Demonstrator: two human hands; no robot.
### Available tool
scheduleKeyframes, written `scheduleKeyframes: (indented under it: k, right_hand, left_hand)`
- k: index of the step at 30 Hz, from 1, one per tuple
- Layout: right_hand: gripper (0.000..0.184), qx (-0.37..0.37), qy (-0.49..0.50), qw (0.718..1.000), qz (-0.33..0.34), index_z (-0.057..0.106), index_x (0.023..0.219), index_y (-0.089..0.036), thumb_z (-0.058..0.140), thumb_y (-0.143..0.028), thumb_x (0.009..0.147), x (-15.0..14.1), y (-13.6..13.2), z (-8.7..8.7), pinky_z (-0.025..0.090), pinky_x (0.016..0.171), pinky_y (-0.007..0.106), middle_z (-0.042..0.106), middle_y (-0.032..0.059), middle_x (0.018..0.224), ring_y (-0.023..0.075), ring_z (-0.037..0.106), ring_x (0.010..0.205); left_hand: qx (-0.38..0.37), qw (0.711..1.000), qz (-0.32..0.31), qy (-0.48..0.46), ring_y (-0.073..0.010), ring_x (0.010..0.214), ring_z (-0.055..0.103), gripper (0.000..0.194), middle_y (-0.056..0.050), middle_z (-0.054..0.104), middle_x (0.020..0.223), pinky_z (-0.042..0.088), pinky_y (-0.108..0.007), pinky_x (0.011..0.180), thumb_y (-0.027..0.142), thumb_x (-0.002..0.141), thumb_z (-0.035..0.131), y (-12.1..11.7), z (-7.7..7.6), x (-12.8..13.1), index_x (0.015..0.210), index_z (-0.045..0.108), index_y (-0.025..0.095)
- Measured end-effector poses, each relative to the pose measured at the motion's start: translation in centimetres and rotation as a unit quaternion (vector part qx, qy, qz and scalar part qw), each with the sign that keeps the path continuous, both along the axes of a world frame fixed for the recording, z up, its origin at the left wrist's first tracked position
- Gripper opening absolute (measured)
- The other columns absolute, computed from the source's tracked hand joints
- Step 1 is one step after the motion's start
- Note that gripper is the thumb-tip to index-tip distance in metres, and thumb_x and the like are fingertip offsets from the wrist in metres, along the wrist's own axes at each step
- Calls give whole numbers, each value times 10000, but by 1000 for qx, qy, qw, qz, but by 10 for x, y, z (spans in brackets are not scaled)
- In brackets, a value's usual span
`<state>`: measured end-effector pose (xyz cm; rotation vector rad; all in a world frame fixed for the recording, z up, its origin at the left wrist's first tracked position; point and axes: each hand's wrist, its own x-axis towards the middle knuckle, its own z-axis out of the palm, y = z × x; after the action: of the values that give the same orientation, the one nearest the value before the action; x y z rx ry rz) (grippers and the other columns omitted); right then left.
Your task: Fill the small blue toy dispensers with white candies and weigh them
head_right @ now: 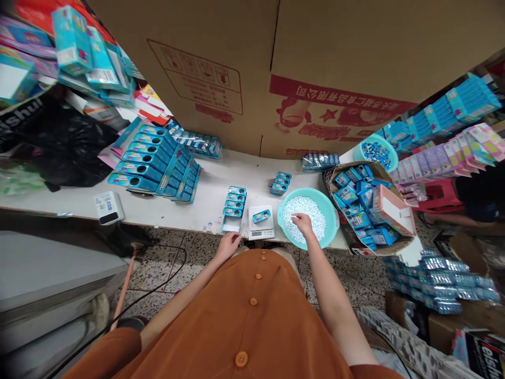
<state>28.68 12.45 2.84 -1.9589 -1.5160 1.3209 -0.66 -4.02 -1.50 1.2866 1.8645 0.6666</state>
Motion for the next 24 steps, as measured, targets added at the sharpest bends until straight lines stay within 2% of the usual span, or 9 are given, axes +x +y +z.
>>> scheduleKeyframes:
  k: [6, 11, 18, 24]
  right_hand:
    - [220, 39, -44, 989, 137, 718, 832, -172, 573, -217, 673, -57, 1, 1, 490, 732, 273, 719, 31, 786, 160, 629, 709]
    - [215, 62, -75, 977, 188, 725, 871, -184, 593, -191, 702, -92, 7, 8, 470, 764, 238, 725, 29, 871, 156, 632, 772]
    - [213, 66, -130, 955, 257, 724, 906, -192, 591, -170, 742, -105, 9, 18, 456, 824, 246, 721, 44, 945, 176, 640, 861]
    - [246, 57, -147, 949, 272, 712, 976, -169, 601, -190, 757, -107, 9, 19, 454, 855, 258, 707, 74, 1007, 197, 640, 917]
  left_hand:
    - [8, 1000, -12, -13, -192, 807, 605, 201, -64, 667, 838, 463, -316, 780, 298, 812, 460, 3, 3, 6, 796, 622, 180]
    - [8, 1000, -1, -9, -191, 808, 604, 210, -67, 668, 843, 465, -323, 794, 310, 812, 466, -2, 4, 7, 803, 626, 174]
    - [5, 1000, 27, -6, -186, 810, 609, 198, -69, 672, 853, 470, -320, 802, 298, 809, 481, -12, 0, 1, 816, 634, 172]
    - [3, 999, 32, -5, -184, 808, 607, 192, -67, 670, 852, 470, -313, 791, 287, 812, 482, -13, -1, 0, 822, 635, 171]
